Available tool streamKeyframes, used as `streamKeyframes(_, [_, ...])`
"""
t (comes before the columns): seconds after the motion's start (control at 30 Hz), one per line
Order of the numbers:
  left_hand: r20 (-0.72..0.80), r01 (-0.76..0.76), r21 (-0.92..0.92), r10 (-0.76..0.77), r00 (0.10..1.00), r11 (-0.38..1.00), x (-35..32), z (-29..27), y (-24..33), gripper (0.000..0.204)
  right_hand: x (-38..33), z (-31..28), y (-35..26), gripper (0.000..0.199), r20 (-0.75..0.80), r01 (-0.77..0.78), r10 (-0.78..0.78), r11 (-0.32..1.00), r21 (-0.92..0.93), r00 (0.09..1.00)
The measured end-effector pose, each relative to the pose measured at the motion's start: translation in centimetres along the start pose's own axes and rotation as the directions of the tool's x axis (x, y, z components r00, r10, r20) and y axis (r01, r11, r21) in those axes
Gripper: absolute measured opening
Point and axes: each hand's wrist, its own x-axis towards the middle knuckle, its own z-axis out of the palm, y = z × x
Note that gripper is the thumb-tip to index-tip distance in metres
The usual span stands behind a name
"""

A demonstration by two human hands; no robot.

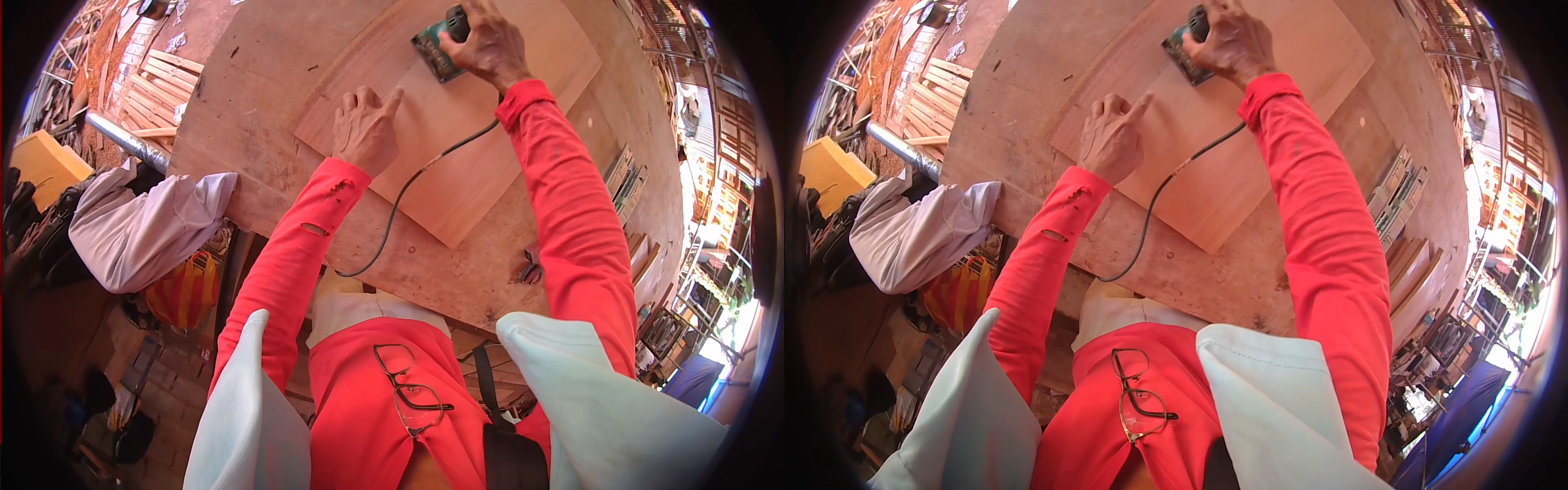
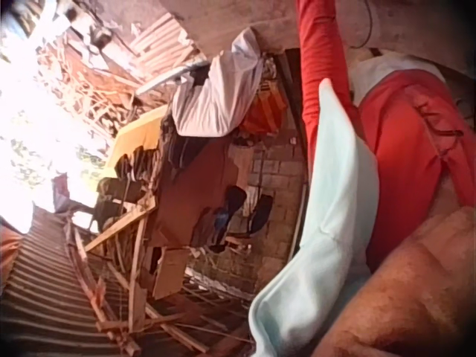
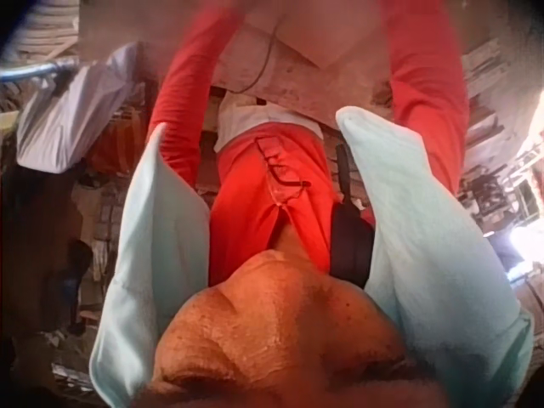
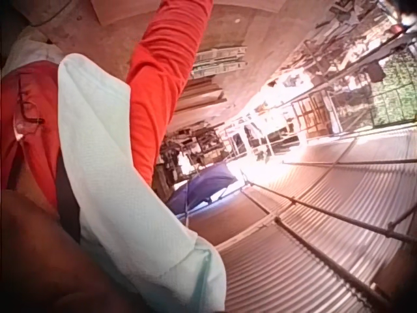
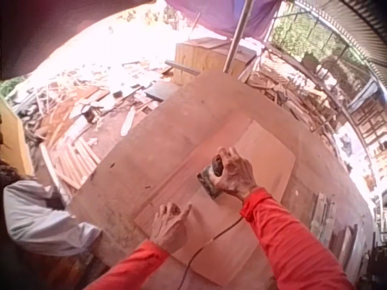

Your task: Sanding a rectangular wood board with an electric hand sander in a workshop.

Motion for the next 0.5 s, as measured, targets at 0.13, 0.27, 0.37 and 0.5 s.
streamKeyframes(0.13, [-0.001,0.089,0.092,-0.089,0.996,0.992,1.4,0.2,0.9,0.054,1.9,-0.6,1.3,0.048,-0.030,-0.121,0.121,0.993,0.008,0.992])
streamKeyframes(0.27, [0.077,-0.006,-0.102,0.014,0.997,0.995,0.1,-1.2,1.1,0.052,2.0,0.5,-0.7,0.047,-0.009,-0.074,0.074,0.997,0.019,0.997])
streamKeyframes(0.37, [-0.174,0.024,-0.293,-0.078,0.982,0.956,-2.4,-1.3,-0.3,0.039,-0.6,1.8,-3.2,0.052,0.006,0.003,-0.003,1.000,0.021,1.000])
streamKeyframes(0.5, [-0.208,0.090,-0.453,-0.204,0.957,0.887,-2.1,-4.2,-1.1,0.033,-1.0,1.8,-3.4,0.058,0.025,-0.137,0.136,0.989,0.061,0.990])
